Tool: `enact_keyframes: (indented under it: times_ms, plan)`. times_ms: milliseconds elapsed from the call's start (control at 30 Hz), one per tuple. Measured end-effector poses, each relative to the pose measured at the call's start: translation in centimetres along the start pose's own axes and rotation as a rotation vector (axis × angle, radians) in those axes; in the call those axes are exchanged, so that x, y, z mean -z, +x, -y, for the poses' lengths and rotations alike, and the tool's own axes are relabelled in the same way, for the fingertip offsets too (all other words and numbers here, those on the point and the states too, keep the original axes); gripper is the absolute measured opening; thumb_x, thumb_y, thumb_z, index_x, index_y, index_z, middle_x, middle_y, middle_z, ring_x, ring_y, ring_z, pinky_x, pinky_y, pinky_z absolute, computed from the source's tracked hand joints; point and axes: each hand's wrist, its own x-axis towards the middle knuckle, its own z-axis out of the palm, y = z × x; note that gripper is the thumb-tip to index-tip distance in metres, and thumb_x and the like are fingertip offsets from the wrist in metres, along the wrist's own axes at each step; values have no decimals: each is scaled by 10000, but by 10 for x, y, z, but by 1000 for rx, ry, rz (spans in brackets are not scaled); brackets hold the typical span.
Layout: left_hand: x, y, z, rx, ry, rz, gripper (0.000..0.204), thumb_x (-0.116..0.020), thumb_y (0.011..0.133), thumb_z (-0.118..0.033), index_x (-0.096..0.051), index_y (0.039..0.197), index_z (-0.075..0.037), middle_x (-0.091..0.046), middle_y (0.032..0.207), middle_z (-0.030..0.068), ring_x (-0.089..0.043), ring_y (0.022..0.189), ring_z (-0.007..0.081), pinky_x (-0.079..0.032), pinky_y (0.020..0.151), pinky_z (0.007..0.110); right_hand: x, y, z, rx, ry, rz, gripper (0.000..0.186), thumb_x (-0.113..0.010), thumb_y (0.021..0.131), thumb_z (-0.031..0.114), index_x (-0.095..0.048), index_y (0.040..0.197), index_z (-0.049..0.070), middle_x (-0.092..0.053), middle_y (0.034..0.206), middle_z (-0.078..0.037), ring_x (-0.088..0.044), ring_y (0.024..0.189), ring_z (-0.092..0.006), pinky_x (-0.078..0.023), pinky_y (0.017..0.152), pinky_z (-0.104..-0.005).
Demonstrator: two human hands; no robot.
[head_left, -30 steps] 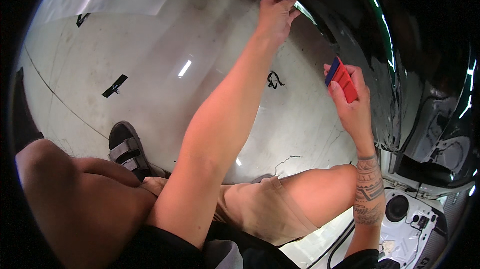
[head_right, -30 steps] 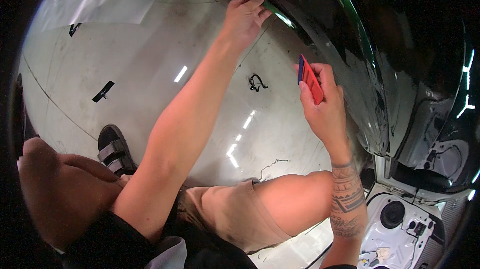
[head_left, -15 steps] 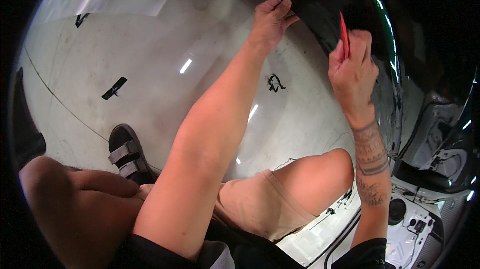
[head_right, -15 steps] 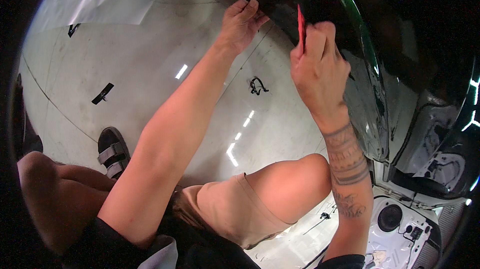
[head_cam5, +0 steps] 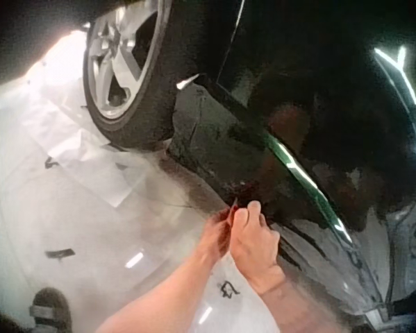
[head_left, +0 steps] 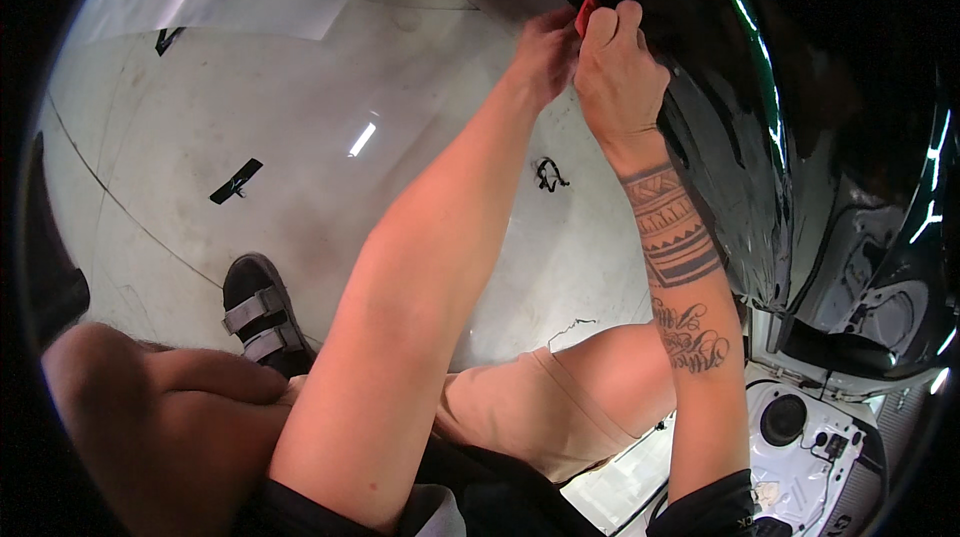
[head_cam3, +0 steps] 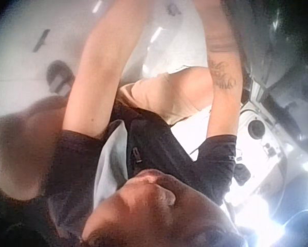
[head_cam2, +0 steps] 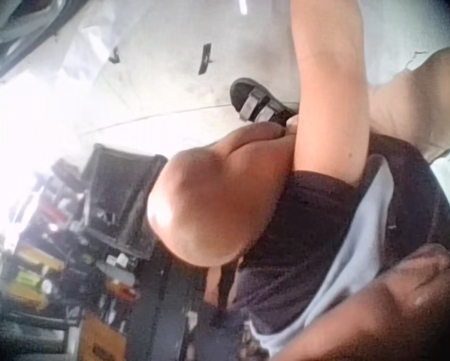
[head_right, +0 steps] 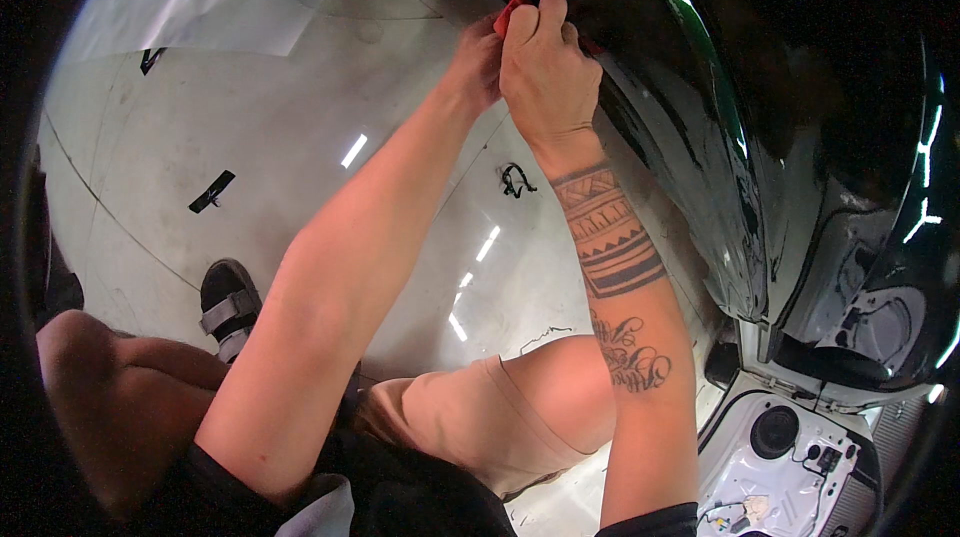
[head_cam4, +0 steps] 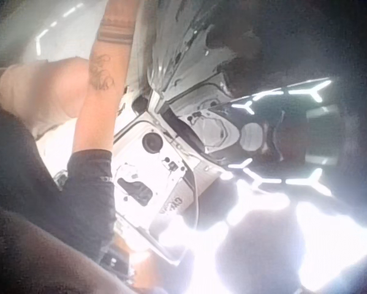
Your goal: The person kneels beside a dark car and uses a red squeegee to apply a black vinyl wrap to the lower side skirt. They smooth the film along the edge, tuck it into seams, and repeatedly press the surface to remove air bubbles.
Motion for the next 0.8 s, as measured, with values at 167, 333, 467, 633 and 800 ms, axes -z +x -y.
enact_keyframes:
  times_ms: [167,333,467,633,800]
  plan:
    - [9,8,-1,101,4,11,313,-629,928,-157,-547,1128,69,-586,1100,128,-568,1025,240,-509,903,406,18,-34,27,-267,179,178,138,-559,875,105,-470,957,37,-561,983,-156,-628,729,-386,-529,615,-469]
    - [12,7,-11,75,45,-26,420,-656,915,-228,-516,1210,36,-574,1151,129,-581,1075,281,-501,915,425,50,-22,4,-201,105,57,179,-582,897,211,-462,933,84,-568,895,-105,-659,649,-306,-543,500,-393]
    - [20,-6,-28,16,118,42,377,-633,931,-255,-519,1201,-18,-586,1126,108,-641,983,290,-498,890,424,46,3,-19,-42,101,33,208,-606,884,226,-454,941,96,-571,895,-102,-650,626,-320,-535,498,-399]
    - [40,0,-44,-99,44,7,396,-614,939,-266,-517,1266,-64,-624,1127,83,-660,897,244,-491,845,406,26,30,6,17,73,58,278,-649,849,241,-441,956,90,-589,896,-108,-663,612,-328,-537,488,-396]
    - [26,8,-56,-138,-139,16,285,-610,938,-238,-513,1164,-94,-581,939,18,-589,876,196,-486,819,406,12,47,13,96,18,96,123,-561,856,135,-471,912,74,-631,803,-134,-681,597,-312,-550,507,-401]
